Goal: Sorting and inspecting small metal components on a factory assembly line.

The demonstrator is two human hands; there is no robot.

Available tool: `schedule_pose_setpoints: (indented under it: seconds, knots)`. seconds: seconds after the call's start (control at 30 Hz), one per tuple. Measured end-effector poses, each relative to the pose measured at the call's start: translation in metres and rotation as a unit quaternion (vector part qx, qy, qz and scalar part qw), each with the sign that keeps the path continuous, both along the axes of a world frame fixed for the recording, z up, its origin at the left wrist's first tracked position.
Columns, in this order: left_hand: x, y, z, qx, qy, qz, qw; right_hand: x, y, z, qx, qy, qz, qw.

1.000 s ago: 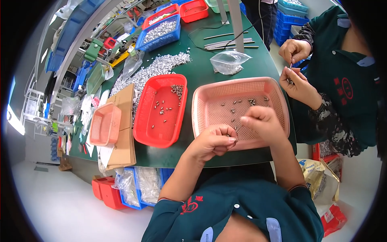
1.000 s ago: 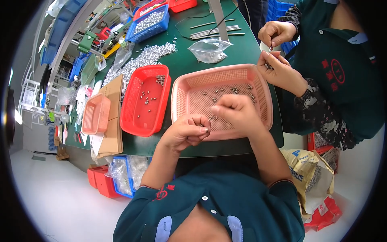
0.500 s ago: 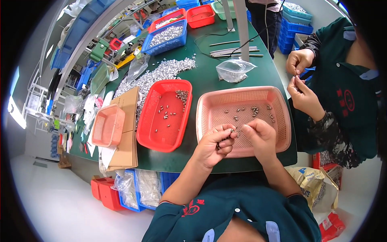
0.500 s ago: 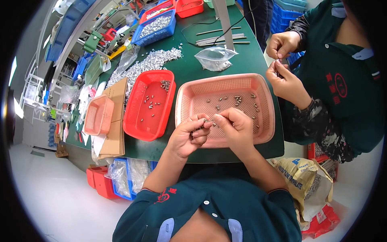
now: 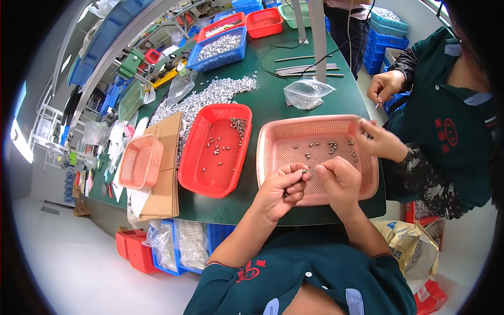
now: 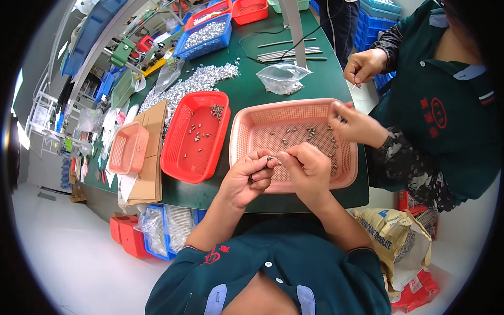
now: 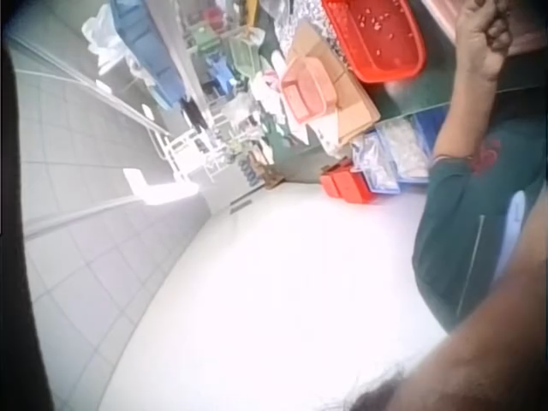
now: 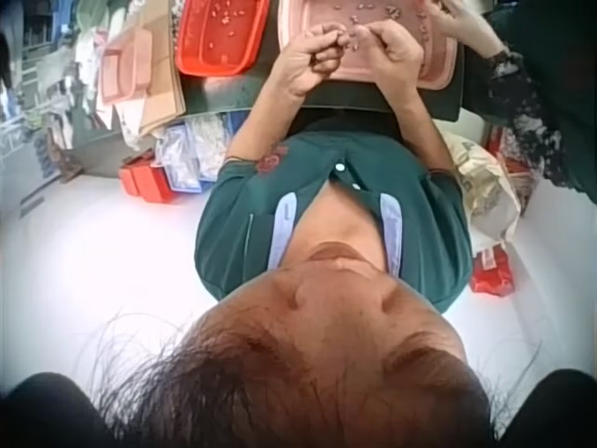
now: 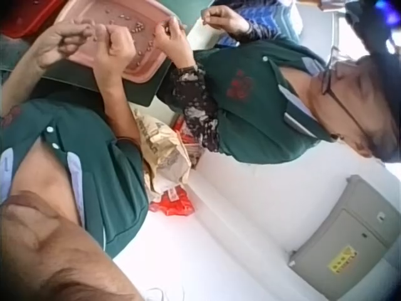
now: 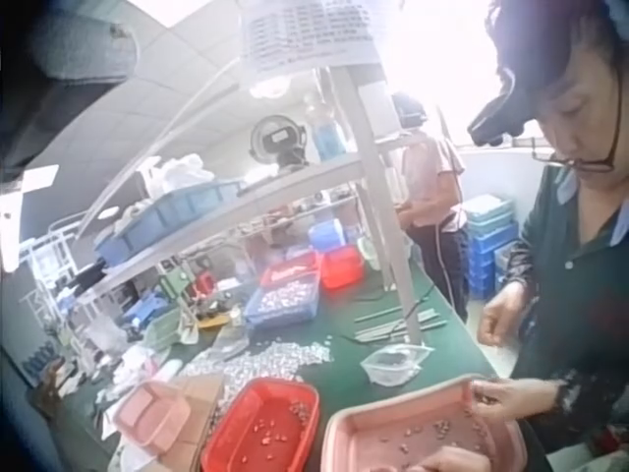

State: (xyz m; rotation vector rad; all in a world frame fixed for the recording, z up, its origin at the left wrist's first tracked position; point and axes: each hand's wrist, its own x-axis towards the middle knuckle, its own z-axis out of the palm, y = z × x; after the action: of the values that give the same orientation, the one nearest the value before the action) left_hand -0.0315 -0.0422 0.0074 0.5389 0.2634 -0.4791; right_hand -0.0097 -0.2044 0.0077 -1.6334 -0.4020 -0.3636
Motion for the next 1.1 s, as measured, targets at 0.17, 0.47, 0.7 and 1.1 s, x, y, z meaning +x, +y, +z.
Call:
schedule_pose_setpoints:
  seconds: [0.17, 0.47, 0.7, 1.1]
  knots:
    - [-0.003, -0.001, 0.002, 0.051, -0.028, 0.023, 0.998, 0.001, -0.003, 0.012, -0.160, -0.231, -0.043, 0.959]
    - [-0.008, -0.003, 0.015, 0.147, -0.025, 0.013, 0.989, 0.000, 0.003, 0.000, 0.001, 0.030, 0.008, 1.000]
    - [-0.013, -0.008, 0.010, 0.207, -0.038, -0.002, 0.978, -0.005, 0.002, -0.004, -0.015, 0.014, 0.037, 0.999]
    - [-0.013, 0.008, 0.015, 0.195, -0.014, 0.024, 0.980, 0.006, -0.011, -0.001, 0.160, 0.187, 0.074, 0.966]
